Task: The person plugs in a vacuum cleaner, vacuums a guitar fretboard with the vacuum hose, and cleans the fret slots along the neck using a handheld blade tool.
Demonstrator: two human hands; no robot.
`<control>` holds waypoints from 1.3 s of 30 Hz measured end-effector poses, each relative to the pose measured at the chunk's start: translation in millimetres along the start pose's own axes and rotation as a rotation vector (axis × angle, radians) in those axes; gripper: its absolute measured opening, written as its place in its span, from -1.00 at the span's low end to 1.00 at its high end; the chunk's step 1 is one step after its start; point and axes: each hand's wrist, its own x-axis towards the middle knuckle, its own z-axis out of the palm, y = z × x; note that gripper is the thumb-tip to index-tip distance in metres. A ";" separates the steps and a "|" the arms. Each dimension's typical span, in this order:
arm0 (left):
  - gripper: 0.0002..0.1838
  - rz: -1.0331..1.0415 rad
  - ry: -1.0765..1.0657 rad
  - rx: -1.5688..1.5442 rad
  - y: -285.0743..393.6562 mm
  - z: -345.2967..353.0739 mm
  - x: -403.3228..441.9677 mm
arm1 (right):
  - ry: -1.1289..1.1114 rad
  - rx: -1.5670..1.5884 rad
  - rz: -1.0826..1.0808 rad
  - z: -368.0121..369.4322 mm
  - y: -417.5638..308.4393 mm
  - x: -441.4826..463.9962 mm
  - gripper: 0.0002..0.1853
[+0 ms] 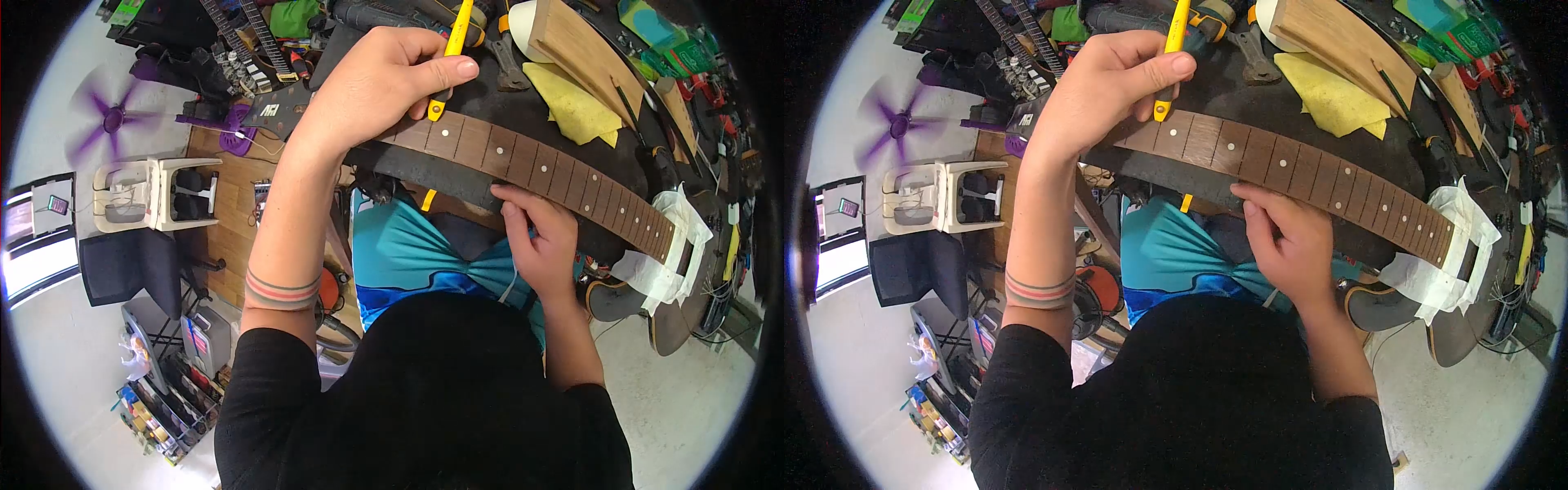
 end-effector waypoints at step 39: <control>-0.64 0.095 0.008 -0.229 -18.9 6.1 -1.8 | -0.029 0.019 0.040 -2.5 -2.9 1.0 -0.78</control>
